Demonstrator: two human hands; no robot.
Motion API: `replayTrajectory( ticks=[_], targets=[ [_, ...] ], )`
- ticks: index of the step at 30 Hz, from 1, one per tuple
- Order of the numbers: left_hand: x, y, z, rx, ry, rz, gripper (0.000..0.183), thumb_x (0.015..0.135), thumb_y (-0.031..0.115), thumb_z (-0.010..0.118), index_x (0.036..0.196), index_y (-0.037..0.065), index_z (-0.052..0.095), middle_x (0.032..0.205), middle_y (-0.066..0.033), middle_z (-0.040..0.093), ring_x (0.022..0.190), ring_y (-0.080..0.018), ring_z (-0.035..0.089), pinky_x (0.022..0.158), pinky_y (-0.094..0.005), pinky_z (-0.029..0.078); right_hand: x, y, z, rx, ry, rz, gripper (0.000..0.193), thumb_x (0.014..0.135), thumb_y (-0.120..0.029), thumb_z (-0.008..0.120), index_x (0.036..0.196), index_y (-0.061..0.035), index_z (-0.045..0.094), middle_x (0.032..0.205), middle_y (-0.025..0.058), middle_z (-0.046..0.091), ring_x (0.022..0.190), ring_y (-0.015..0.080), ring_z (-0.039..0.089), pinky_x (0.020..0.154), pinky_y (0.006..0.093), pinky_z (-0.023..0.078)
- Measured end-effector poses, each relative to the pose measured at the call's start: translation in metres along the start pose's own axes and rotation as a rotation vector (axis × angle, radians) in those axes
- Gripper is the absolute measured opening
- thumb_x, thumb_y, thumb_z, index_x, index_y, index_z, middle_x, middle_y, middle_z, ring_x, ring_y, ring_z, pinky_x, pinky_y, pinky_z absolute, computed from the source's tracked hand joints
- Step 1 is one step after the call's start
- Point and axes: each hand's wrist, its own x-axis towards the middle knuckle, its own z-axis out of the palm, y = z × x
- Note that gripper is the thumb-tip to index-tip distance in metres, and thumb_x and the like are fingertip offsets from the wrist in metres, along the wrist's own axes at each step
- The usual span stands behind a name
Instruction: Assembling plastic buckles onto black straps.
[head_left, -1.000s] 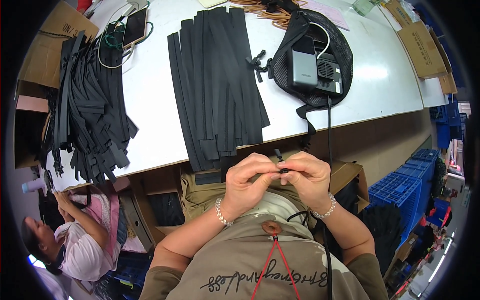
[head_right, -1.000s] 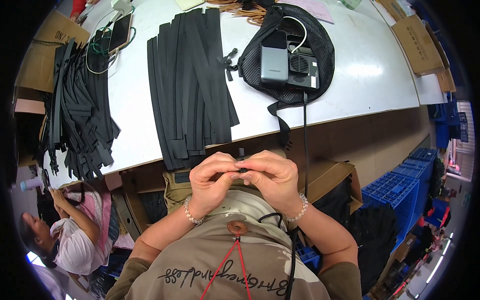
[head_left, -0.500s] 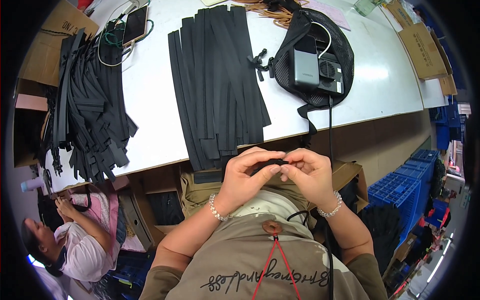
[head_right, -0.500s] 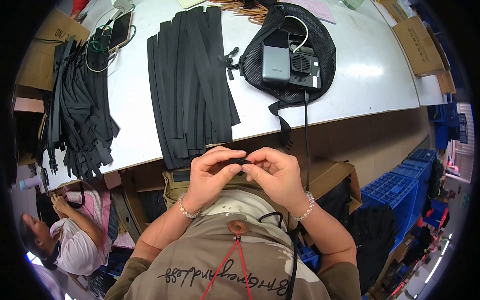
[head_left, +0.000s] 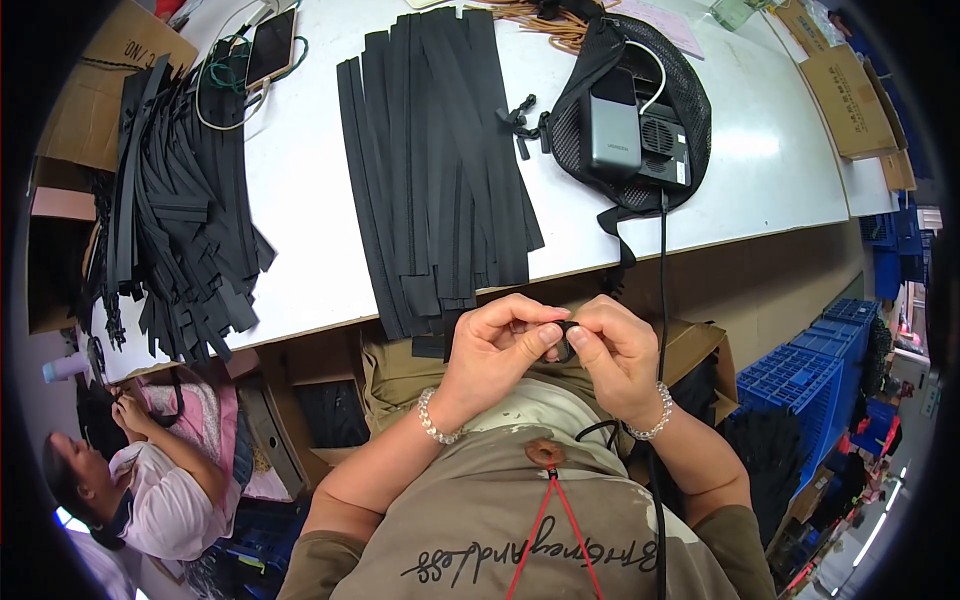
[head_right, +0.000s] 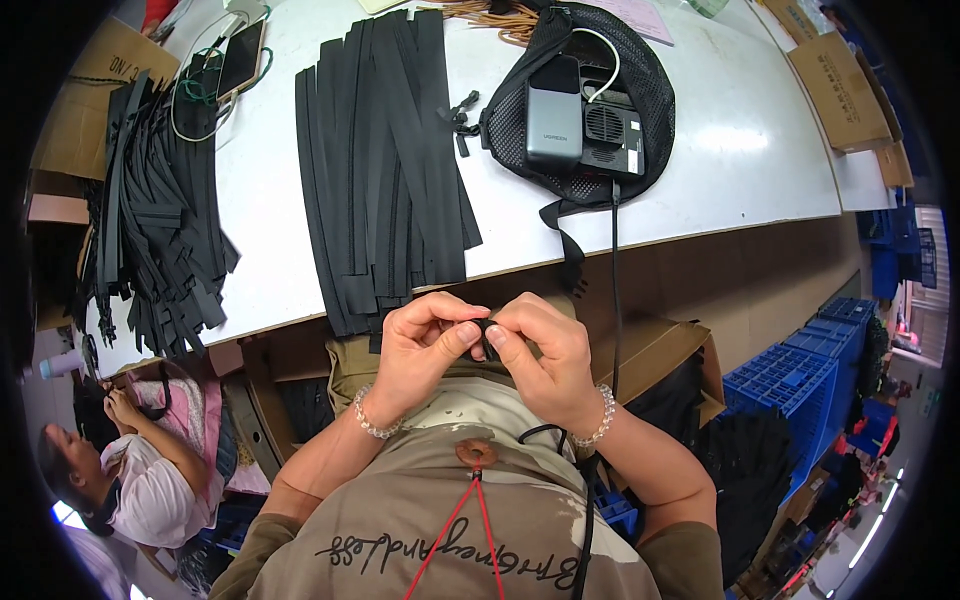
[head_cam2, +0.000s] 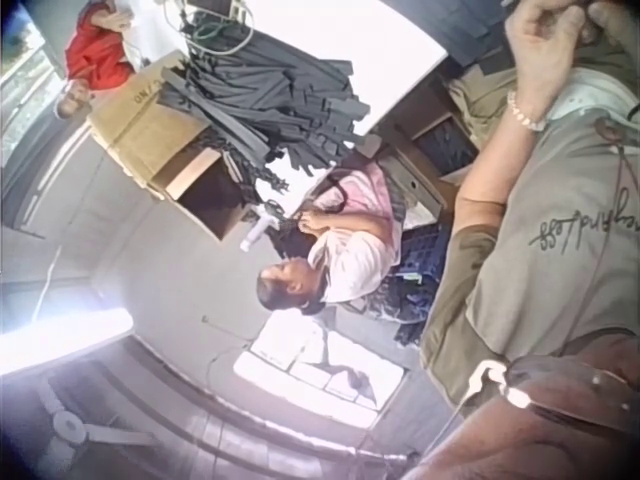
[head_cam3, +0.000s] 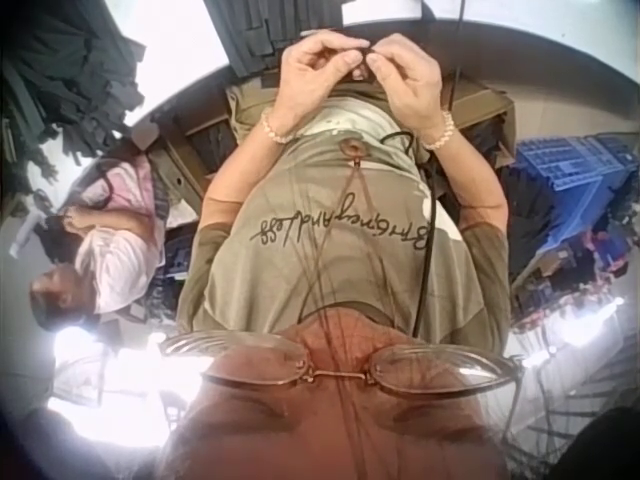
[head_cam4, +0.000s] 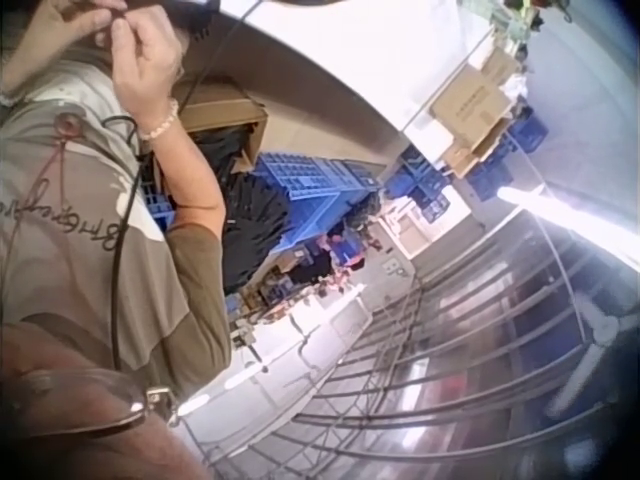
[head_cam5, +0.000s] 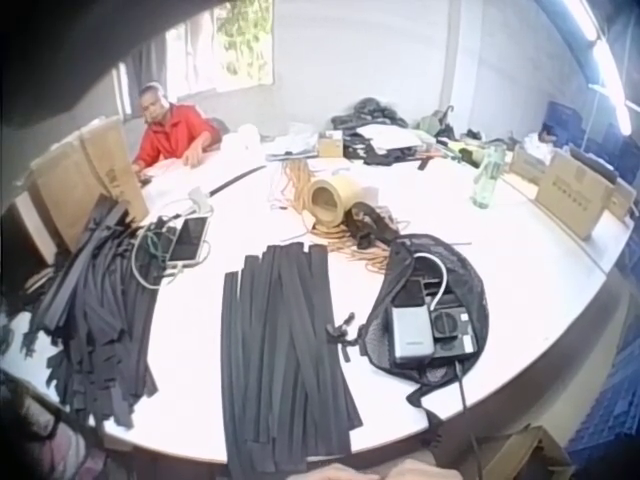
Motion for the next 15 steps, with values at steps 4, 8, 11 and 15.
replayTrajectory(
  ticks=[4,8,11,15],
  targets=[
    [-0.001,-0.003,-0.002,-0.023,-0.008,0.024,0.012,0.086,0.002,0.061,0.098,-0.001,0.063,0.084,-0.0029,0.061,0.071,-0.0062,0.056,0.063,-0.0198,0.048,0.001,-0.002,0.004,0.019,0.041,-0.024,0.008,0.084,-0.001,0.056,0.077,0.0019,0.057,0.069,0.0072,0.055,0.059,0.0136,0.051,0.053,0.0255,0.04],
    [-0.002,-0.003,-0.003,-0.005,-0.002,0.019,0.013,0.086,0.002,0.061,0.099,-0.001,0.063,0.084,-0.003,0.061,0.072,-0.006,0.057,0.064,-0.0195,0.048,-0.001,0.002,0.005,-0.003,0.033,0.014,0.008,0.084,-0.001,0.057,0.077,0.002,0.057,0.069,0.007,0.056,0.058,0.013,0.051,0.053,0.0252,0.04],
    [-0.001,-0.002,-0.005,0.046,0.058,0.041,0.014,0.083,0.001,0.064,0.097,-0.001,0.065,0.084,-0.0042,0.063,0.073,-0.0078,0.058,0.065,-0.0203,0.048,0.0,0.008,0.003,0.072,0.012,0.18,0.007,0.083,-0.002,0.059,0.078,0.0018,0.057,0.069,0.0068,0.055,0.059,0.0132,0.051,0.053,0.0253,0.04],
    [-0.001,0.001,-0.01,0.402,0.053,0.334,0.02,0.074,-0.001,0.071,0.094,0.001,0.068,0.086,-0.0064,0.065,0.076,-0.0129,0.06,0.069,-0.0231,0.049,0.008,0.01,-0.005,0.041,-0.078,-0.002,0.004,0.079,0.0,0.063,0.081,0.0009,0.06,0.074,0.0081,0.059,0.063,0.0159,0.056,0.056,0.0257,0.044]
  ],
)
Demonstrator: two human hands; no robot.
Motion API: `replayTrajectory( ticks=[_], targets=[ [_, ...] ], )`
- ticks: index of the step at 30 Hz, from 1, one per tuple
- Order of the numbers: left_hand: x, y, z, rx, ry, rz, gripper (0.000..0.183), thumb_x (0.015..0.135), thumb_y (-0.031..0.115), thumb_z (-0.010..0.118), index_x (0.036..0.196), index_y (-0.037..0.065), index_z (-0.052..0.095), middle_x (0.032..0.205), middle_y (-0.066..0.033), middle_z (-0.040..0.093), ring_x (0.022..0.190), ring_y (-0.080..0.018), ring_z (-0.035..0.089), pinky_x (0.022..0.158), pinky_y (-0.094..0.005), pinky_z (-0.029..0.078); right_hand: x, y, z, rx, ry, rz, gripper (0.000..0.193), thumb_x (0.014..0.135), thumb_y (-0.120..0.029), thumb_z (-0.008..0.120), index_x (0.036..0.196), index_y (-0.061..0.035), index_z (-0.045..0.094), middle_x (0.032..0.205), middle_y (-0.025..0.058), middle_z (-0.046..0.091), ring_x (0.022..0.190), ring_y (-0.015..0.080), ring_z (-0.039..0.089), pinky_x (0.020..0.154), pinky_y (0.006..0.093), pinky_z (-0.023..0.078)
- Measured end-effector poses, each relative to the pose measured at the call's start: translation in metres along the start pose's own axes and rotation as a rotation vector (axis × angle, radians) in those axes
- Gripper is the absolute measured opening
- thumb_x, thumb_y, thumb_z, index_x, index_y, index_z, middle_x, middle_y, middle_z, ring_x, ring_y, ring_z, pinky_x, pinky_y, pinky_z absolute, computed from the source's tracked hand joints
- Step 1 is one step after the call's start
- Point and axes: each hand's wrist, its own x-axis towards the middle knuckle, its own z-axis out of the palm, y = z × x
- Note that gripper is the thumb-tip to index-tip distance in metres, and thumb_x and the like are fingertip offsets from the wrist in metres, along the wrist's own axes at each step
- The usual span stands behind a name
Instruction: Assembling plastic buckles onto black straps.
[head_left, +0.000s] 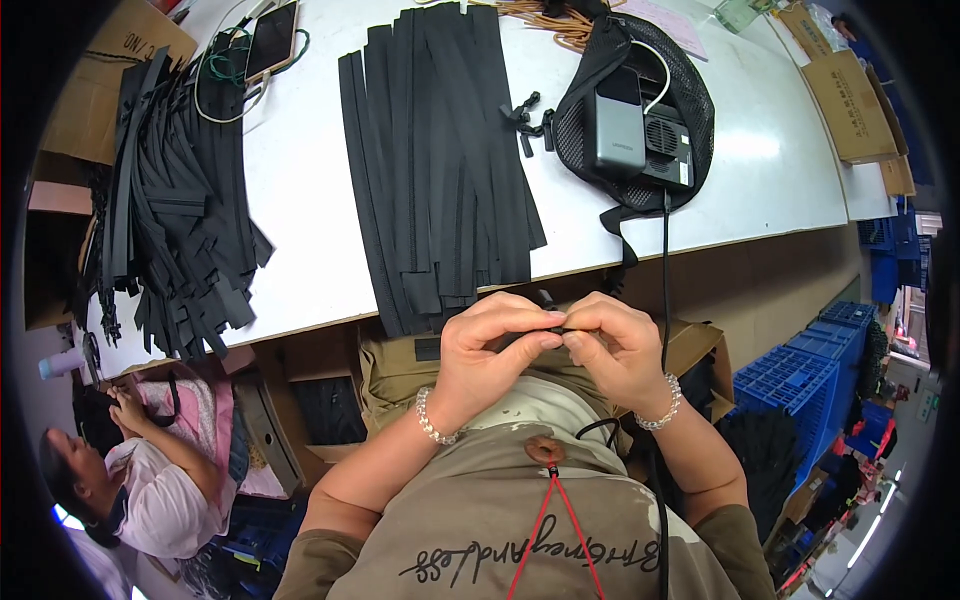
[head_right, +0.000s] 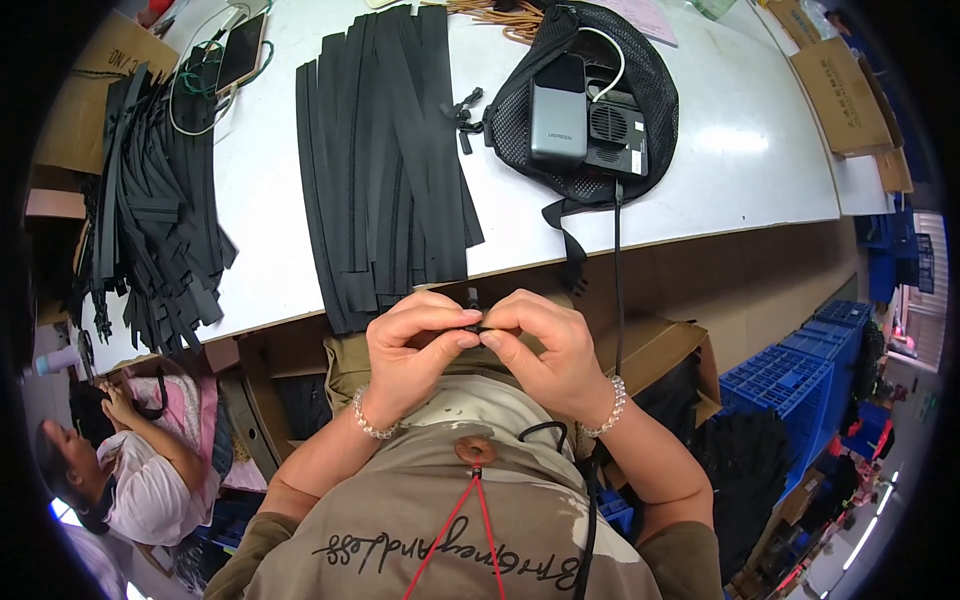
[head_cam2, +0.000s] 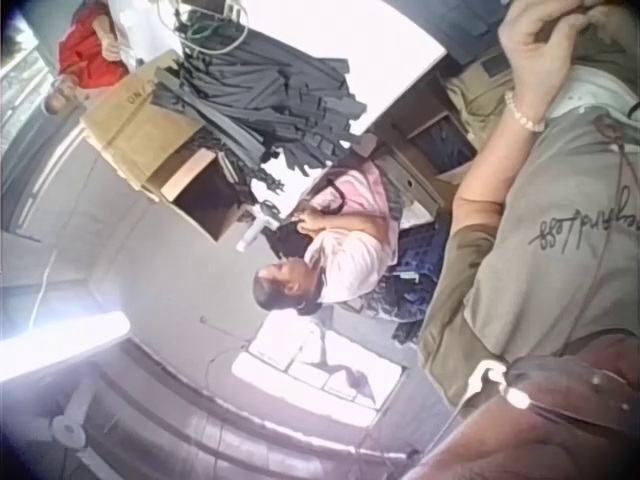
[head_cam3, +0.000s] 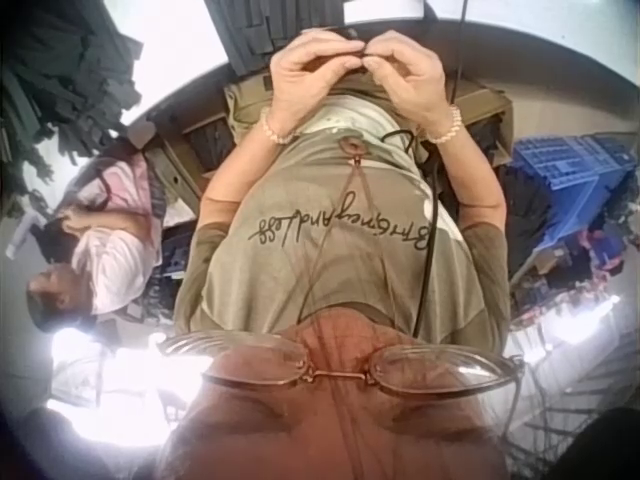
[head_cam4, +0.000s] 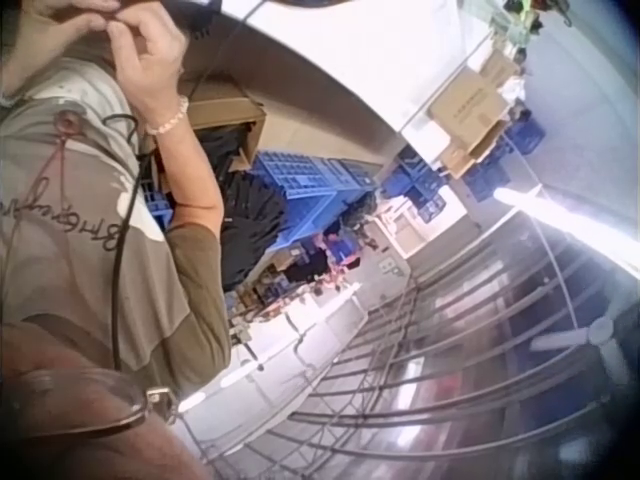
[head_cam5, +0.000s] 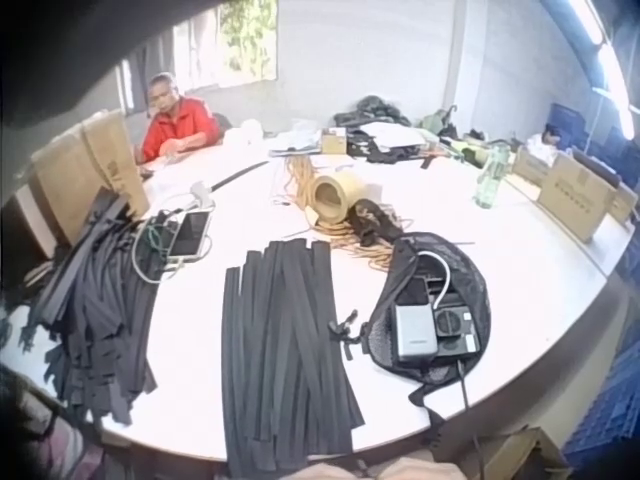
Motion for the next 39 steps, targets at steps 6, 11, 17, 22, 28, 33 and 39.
replayTrajectory(
  ticks=[6,11,17,22,28,33,39],
  targets=[
    [-0.002,0.0,-0.001,0.009,0.0,0.014,0.021,0.07,-0.001,0.073,0.09,0.002,0.068,0.086,-0.0075,0.067,0.078,-0.0157,0.062,0.07,-0.0254,0.051,-0.001,-0.003,-0.006,-0.26,-0.016,-0.221,0.011,0.072,0.002,0.066,0.083,-0.0006,0.063,0.079,0.0111,0.063,0.067,0.0219,0.062,0.058,0.0281,0.049],
    [-0.002,-0.002,-0.001,0.018,-0.006,0.054,0.019,0.069,-0.002,0.073,0.087,0.001,0.067,0.085,-0.0083,0.067,0.077,-0.0173,0.064,0.069,-0.0263,0.051,-0.002,-0.003,-0.005,-0.312,0.028,-0.286,0.013,0.071,0.003,0.067,0.082,-0.0014,0.063,0.079,0.0117,0.062,0.067,0.0236,0.062,0.057,0.0292,0.05],
    [-0.003,0.001,0.005,-0.104,0.014,-0.274,0.02,0.072,-0.005,0.072,0.09,-0.001,0.065,0.087,-0.0029,0.062,0.075,-0.0067,0.055,0.069,-0.0204,0.047,-0.006,0.008,-0.003,-0.038,-0.033,0.061,0.007,0.079,0.002,0.063,0.085,0.0013,0.063,0.077,0.0084,0.063,0.062,0.0133,0.061,0.054,0.0231,0.048],
    [-0.008,-0.02,0.006,-0.243,0.082,-0.51,0.021,0.079,0.0,0.069,0.098,0.0,0.062,0.082,0.0024,0.057,0.073,-0.0017,0.052,0.067,-0.0159,0.046,-0.006,0.025,-0.002,0.294,-0.021,0.43,0.008,0.084,-0.001,0.061,0.091,0.0045,0.06,0.076,0.0028,0.061,0.062,0.0052,0.058,0.053,0.018,0.046],
    [-0.007,-0.02,0.008,-0.351,0.082,-0.53,0.02,0.083,0.002,0.065,0.102,-0.001,0.061,0.083,-0.0009,0.061,0.074,-0.0049,0.056,0.067,-0.0175,0.047,-0.003,0.023,0.0,0.28,-0.004,0.409,0.006,0.086,-0.003,0.06,0.088,0.0034,0.059,0.074,0.0014,0.06,0.06,0.0045,0.056,0.051,0.0174,0.043],
    [-0.006,-0.019,0.008,-0.322,0.043,-0.488,0.022,0.085,0.003,0.063,0.106,-0.001,0.062,0.082,-0.001,0.062,0.072,-0.0043,0.056,0.064,-0.0179,0.047,-0.001,0.02,-0.001,0.297,-0.051,0.44,0.01,0.089,-0.007,0.057,0.083,0.0013,0.058,0.071,-0.0008,0.058,0.056,0.0031,0.053,0.049,0.0167,0.04],
    [-0.009,-0.018,0.01,-0.399,0.06,-0.486,0.021,0.087,0.006,0.061,0.107,-0.002,0.061,0.084,-0.0043,0.063,0.073,-0.0091,0.058,0.067,-0.0215,0.048,-0.001,0.015,-0.001,0.116,-0.107,0.31,0.015,0.088,-0.008,0.057,0.076,0.0013,0.056,0.064,-0.0001,0.053,0.052,0.0037,0.042,0.046,0.0207,0.034]
  ],
)
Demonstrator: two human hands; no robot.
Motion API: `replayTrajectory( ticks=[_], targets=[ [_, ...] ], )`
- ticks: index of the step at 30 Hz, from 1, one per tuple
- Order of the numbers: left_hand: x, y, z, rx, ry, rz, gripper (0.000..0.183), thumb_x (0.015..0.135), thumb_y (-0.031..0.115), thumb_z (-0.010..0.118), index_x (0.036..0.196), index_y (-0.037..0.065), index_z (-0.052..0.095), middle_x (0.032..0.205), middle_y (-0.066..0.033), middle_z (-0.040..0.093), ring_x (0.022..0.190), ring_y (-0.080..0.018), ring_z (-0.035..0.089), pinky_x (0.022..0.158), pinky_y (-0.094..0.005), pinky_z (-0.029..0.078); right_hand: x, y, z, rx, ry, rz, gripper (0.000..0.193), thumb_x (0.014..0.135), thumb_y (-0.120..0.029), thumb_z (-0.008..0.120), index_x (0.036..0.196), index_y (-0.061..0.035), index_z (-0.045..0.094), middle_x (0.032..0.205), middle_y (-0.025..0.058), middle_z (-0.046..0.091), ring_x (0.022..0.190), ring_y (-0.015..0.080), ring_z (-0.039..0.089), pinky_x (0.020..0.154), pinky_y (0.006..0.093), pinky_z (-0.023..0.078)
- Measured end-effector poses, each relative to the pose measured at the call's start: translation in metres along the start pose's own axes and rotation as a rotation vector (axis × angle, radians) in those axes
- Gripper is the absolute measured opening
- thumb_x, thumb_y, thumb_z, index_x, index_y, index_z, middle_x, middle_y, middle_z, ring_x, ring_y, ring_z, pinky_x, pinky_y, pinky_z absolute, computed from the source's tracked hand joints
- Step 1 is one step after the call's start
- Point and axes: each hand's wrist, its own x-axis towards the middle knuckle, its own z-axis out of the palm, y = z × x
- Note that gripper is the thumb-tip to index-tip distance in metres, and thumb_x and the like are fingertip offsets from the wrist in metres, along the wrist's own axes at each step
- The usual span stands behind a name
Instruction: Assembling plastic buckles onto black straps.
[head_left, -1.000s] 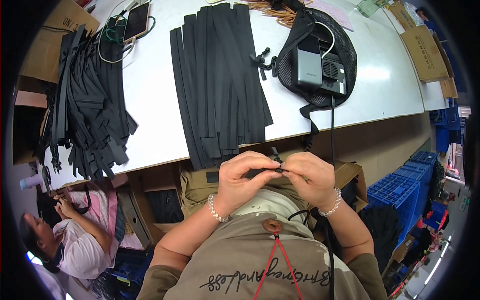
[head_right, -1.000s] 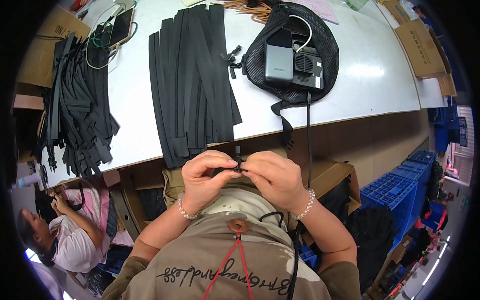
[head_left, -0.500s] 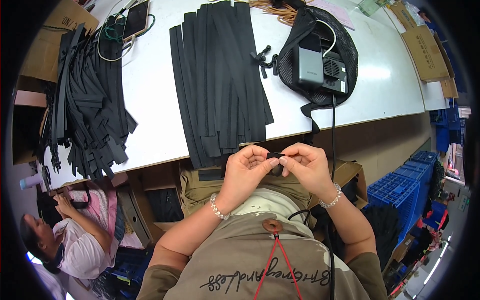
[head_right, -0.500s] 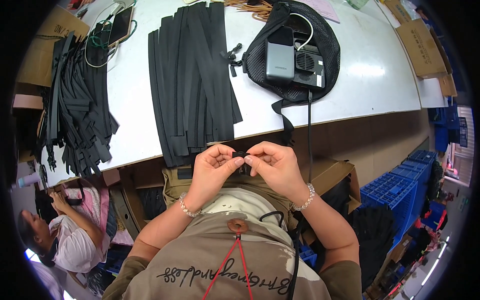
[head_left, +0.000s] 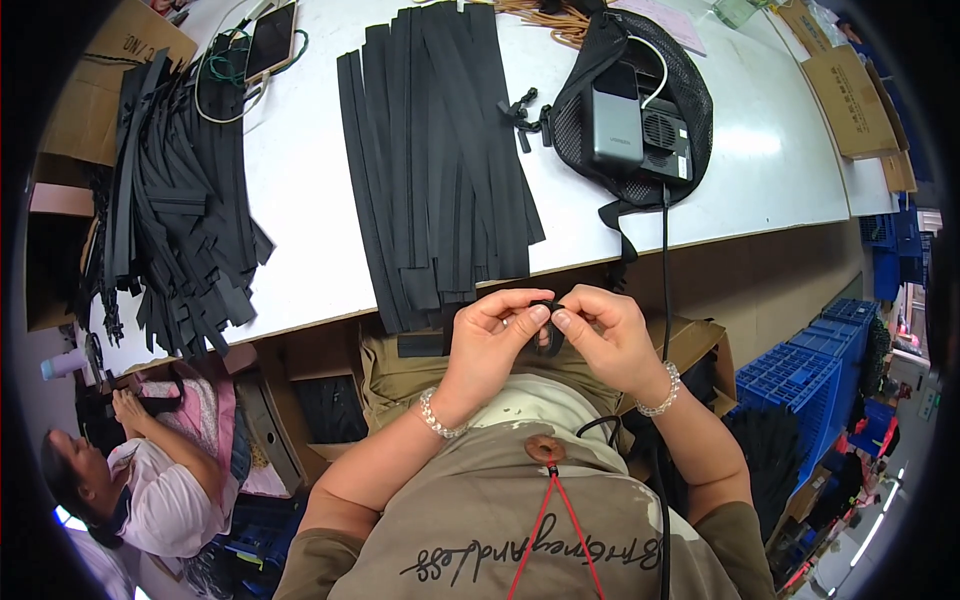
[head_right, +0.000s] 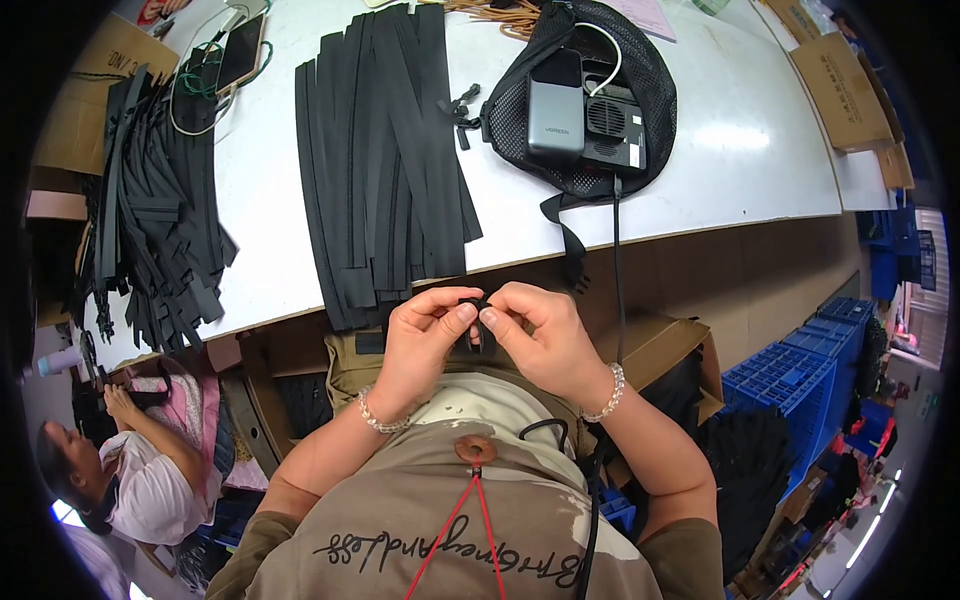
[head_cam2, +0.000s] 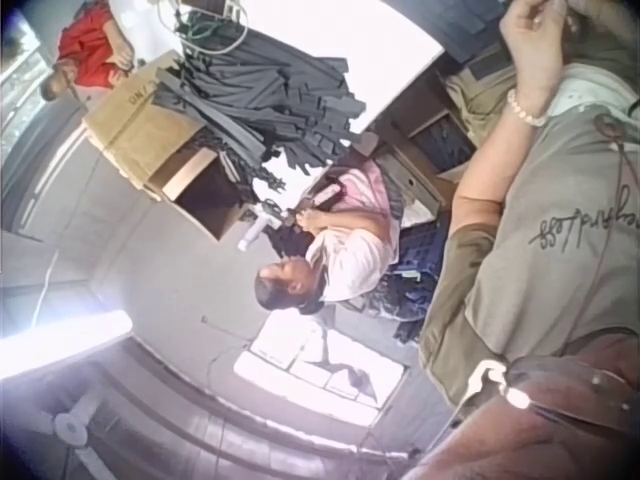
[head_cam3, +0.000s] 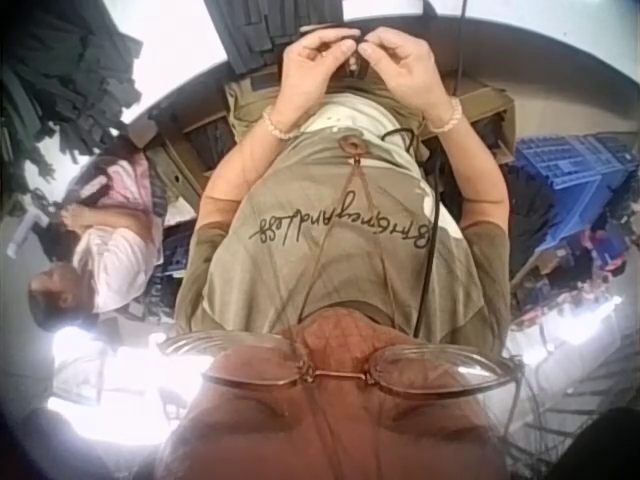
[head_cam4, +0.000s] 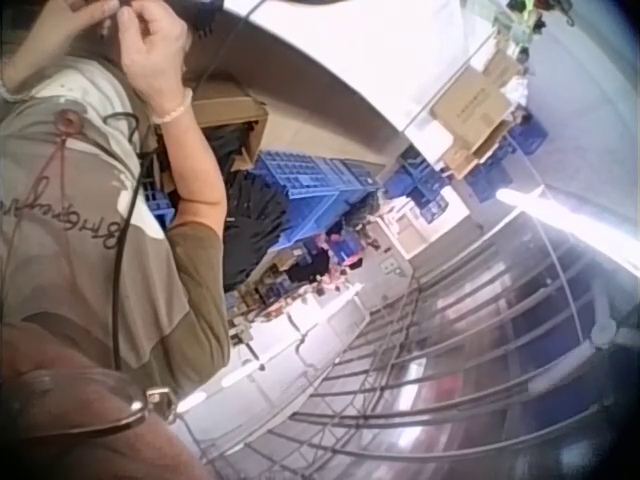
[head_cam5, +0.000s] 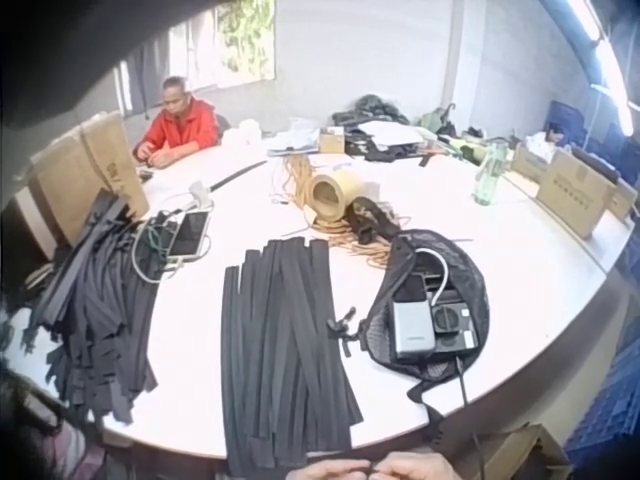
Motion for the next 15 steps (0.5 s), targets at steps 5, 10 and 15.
replayTrajectory(
  ticks=[5,10,15],
  targets=[
    [-0.007,-0.002,0.006,-0.117,0.075,-0.081,0.021,0.089,0.008,0.059,0.107,-0.002,0.061,0.083,-0.0035,0.062,0.072,-0.0087,0.055,0.065,-0.0215,0.046,0.0,-0.01,0.0,-0.252,0.001,-0.15,0.014,0.085,-0.007,0.057,0.073,0.0012,0.054,0.06,0.0033,0.048,0.05,0.0056,0.039,0.045,0.023,0.031],
    [-0.013,-0.003,0.008,-0.232,0.071,-0.13,0.022,0.09,0.011,0.059,0.109,0.0,0.061,0.083,-0.0018,0.061,0.072,-0.0079,0.053,0.066,-0.0203,0.045,-0.002,-0.011,-0.001,-0.211,-0.046,-0.152,0.014,0.086,-0.007,0.056,0.074,0.0009,0.055,0.062,0.003,0.05,0.051,0.0056,0.04,0.045,0.0228,0.031],
    [-0.011,0.01,0.009,-0.275,-0.04,-0.134,0.021,0.09,0.012,0.058,0.108,0.001,0.062,0.083,-0.0012,0.061,0.071,-0.0073,0.053,0.065,-0.0201,0.045,-0.008,-0.018,0.003,0.071,-0.037,-0.04,0.016,0.088,-0.007,0.055,0.075,0.0015,0.057,0.067,0.0011,0.057,0.057,0.0051,0.045,0.05,0.0207,0.036]
  ],
)
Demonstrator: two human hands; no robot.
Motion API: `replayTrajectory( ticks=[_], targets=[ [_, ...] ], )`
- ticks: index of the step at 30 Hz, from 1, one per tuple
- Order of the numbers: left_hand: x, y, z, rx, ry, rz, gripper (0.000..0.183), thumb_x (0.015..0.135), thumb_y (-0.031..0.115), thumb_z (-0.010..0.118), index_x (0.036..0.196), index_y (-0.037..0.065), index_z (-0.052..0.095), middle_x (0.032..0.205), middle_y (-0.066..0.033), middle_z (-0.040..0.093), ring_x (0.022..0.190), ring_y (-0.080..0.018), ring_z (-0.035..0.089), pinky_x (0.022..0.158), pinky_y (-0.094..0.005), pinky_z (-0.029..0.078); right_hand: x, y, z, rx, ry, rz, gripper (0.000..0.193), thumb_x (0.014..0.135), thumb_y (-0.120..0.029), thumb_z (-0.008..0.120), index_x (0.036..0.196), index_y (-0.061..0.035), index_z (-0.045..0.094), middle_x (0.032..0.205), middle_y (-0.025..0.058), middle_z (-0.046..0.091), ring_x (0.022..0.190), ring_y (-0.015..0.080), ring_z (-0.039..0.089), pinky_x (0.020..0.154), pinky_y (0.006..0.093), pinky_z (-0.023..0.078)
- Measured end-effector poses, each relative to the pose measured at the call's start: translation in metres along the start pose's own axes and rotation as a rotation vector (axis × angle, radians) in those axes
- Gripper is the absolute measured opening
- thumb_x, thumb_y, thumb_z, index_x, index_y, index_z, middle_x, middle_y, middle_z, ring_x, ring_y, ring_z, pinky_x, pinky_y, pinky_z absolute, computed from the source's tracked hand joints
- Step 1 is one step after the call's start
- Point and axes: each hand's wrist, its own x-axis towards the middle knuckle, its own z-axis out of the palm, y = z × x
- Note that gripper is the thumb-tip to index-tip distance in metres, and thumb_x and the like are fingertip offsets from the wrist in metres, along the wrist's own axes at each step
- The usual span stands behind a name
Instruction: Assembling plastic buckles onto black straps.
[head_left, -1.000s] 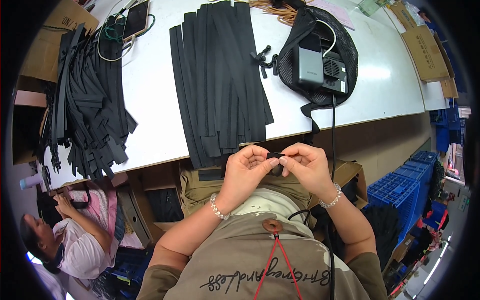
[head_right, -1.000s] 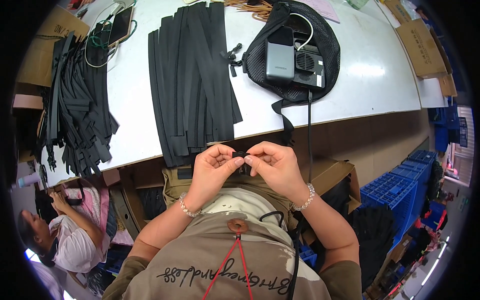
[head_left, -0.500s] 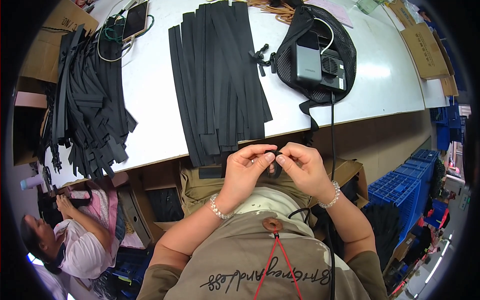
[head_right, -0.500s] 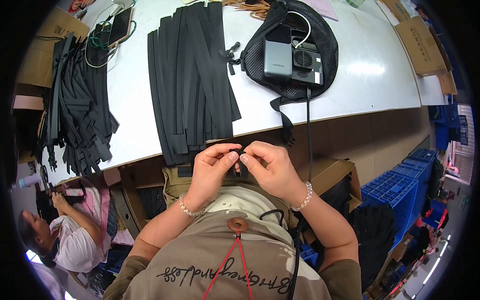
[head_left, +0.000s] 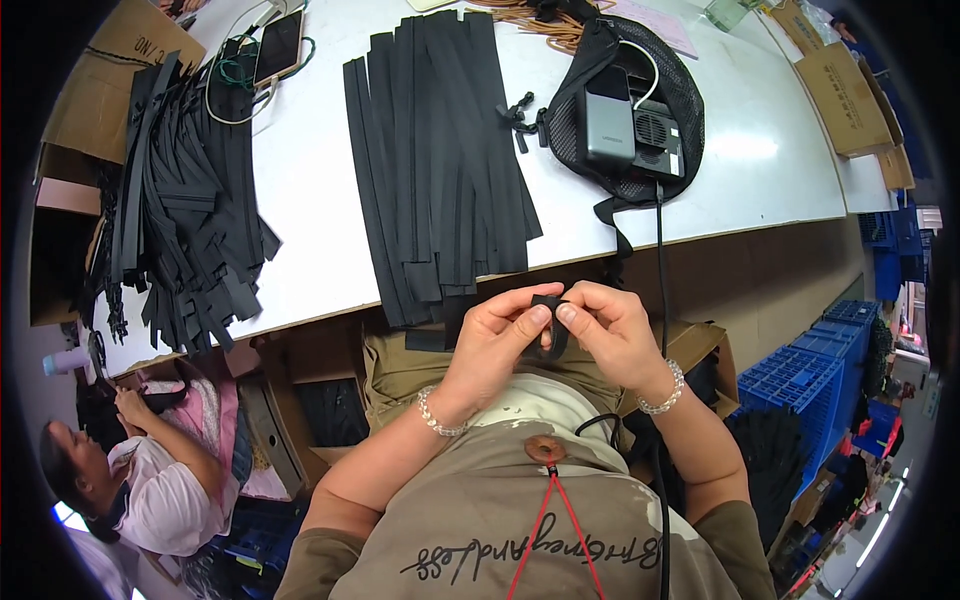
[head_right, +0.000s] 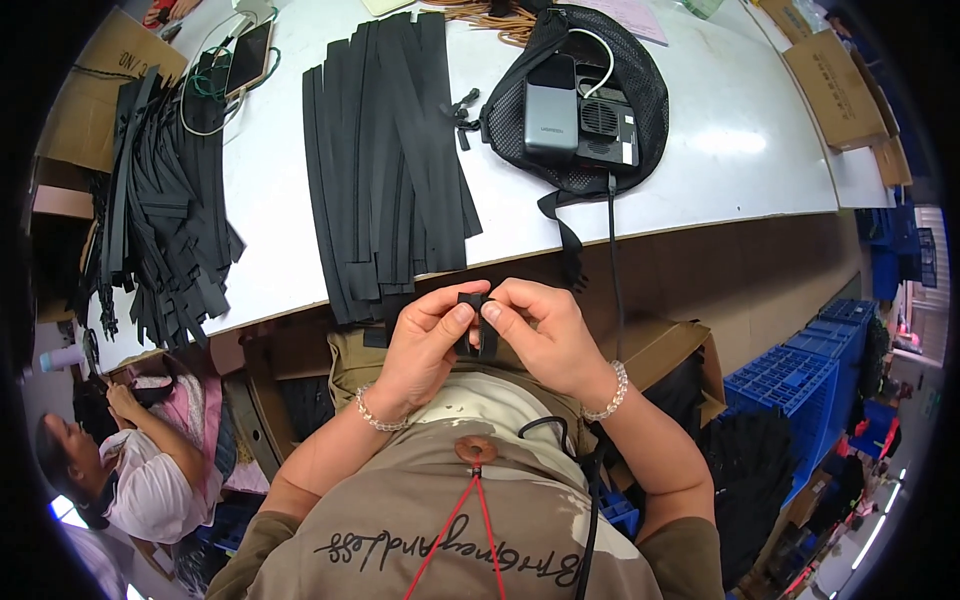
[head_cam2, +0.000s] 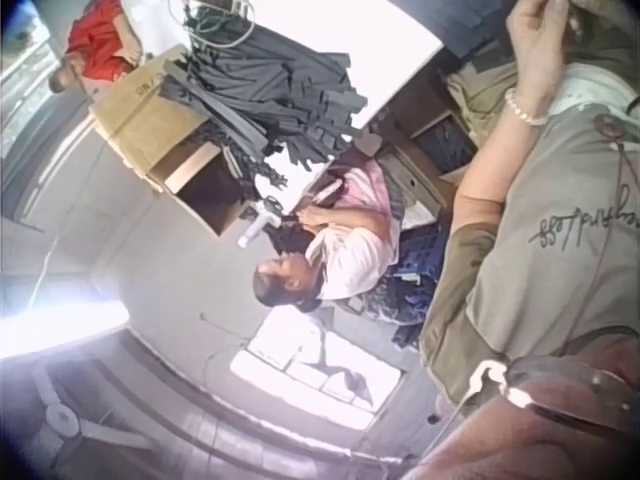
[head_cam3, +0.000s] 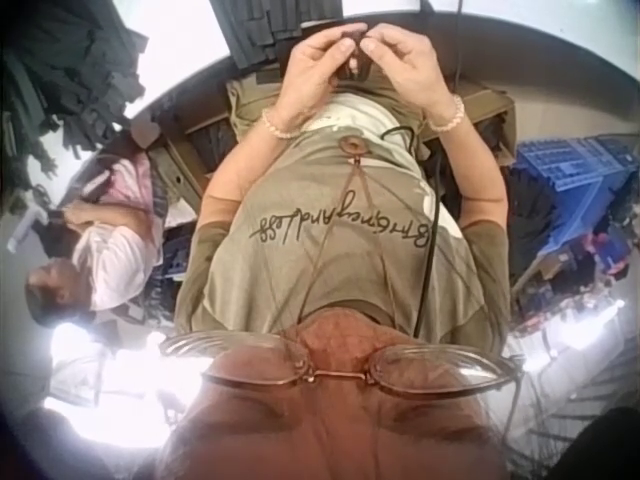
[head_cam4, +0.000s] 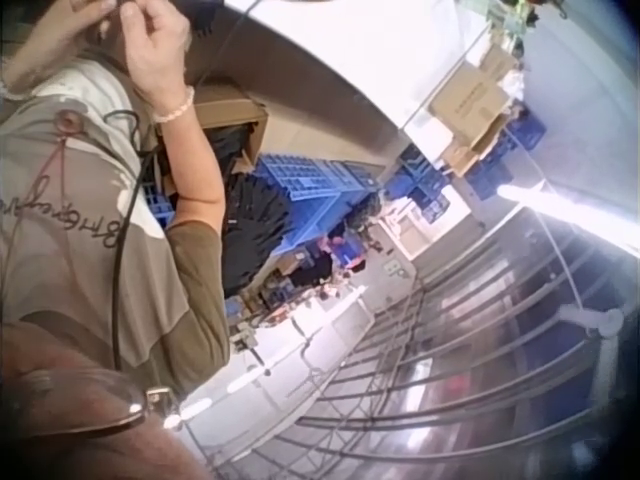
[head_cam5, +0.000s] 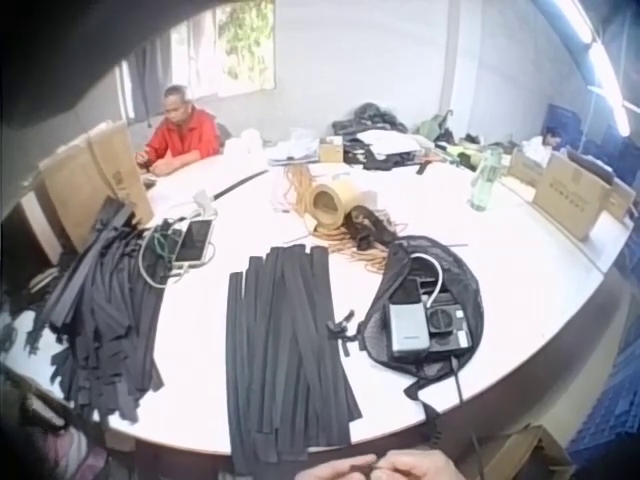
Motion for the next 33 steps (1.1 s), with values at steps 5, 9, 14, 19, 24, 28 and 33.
replayTrajectory(
  ticks=[5,9,14,19,24,28,33],
  targets=[
    [0.0,0.003,0.0,0.264,-0.003,0.135,0.02,0.089,0.01,0.059,0.106,0.0,0.062,0.085,-0.0021,0.062,0.07,-0.0068,0.054,0.063,-0.0192,0.045,0.0,-0.003,0.004,-0.009,0.025,-0.065,0.015,0.087,-0.008,0.057,0.076,0.0018,0.058,0.073,0.0023,0.06,0.062,0.0063,0.052,0.054,0.0236,0.041],
    [-0.001,-0.006,-0.001,0.245,0.071,0.226,0.018,0.089,0.009,0.059,0.104,0.0,0.064,0.084,-0.001,0.062,0.071,-0.0048,0.054,0.061,-0.0184,0.045,0.006,-0.009,0.001,-0.472,0.01,-0.294,0.011,0.085,-0.007,0.059,0.078,0.0008,0.06,0.07,0.0047,0.059,0.06,0.0105,0.054,0.053,0.0252,0.042],
    [-0.003,-0.006,0.005,0.122,0.162,0.175,0.019,0.091,0.011,0.057,0.105,0.0,0.062,0.079,0.0002,0.059,0.068,-0.0046,0.051,0.061,-0.019,0.043,0.009,-0.007,0.006,-0.174,0.0,-0.215,0.007,0.078,-0.004,0.062,0.073,-0.0013,0.058,0.065,0.0102,0.051,0.056,0.0267,0.051,0.051,0.0329,0.041],
    [0.01,0.013,-0.004,-0.169,0.154,0.175,0.025,0.094,0.015,0.053,0.111,-0.002,0.056,0.08,-0.0011,0.054,0.074,-0.0078,0.05,0.068,-0.0221,0.045,-0.003,0.0,0.013,-0.6,-0.1,-0.322,0.007,0.082,-0.005,0.061,0.078,0.0012,0.059,0.072,0.006,0.059,0.061,0.0148,0.056,0.053,0.0294,0.043],
    [0.003,0.01,0.0,-0.147,0.108,0.002,0.03,0.093,0.018,0.053,0.117,-0.001,0.055,0.084,-0.0012,0.055,0.078,-0.0085,0.053,0.072,-0.0234,0.047,-0.002,-0.004,0.006,0.17,0.028,0.157,0.011,0.086,-0.006,0.06,0.084,0.0042,0.063,0.073,0.006,0.063,0.059,0.01,0.06,0.052,0.0227,0.048],
    [0.002,0.011,-0.001,-0.111,0.094,-0.023,0.028,0.093,0.017,0.054,0.115,0.0,0.057,0.085,-0.0016,0.057,0.079,-0.0083,0.054,0.074,-0.0233,0.047,-0.003,0.003,0.001,0.409,0.031,0.28,0.012,0.087,-0.007,0.06,0.086,0.0048,0.063,0.075,0.0076,0.064,0.061,0.0121,0.062,0.054,0.0225,0.051],
    [0.001,0.01,0.0,-0.041,0.093,-0.012,0.026,0.092,0.014,0.055,0.114,0.001,0.057,0.082,-0.0016,0.06,0.074,-0.0076,0.056,0.07,-0.0221,0.049,-0.003,0.007,0.001,0.557,0.086,0.303,0.012,0.089,-0.009,0.058,0.089,0.0024,0.062,0.072,0.0035,0.06,0.056,0.0098,0.058,0.05,0.021,0.047]
  ],
)
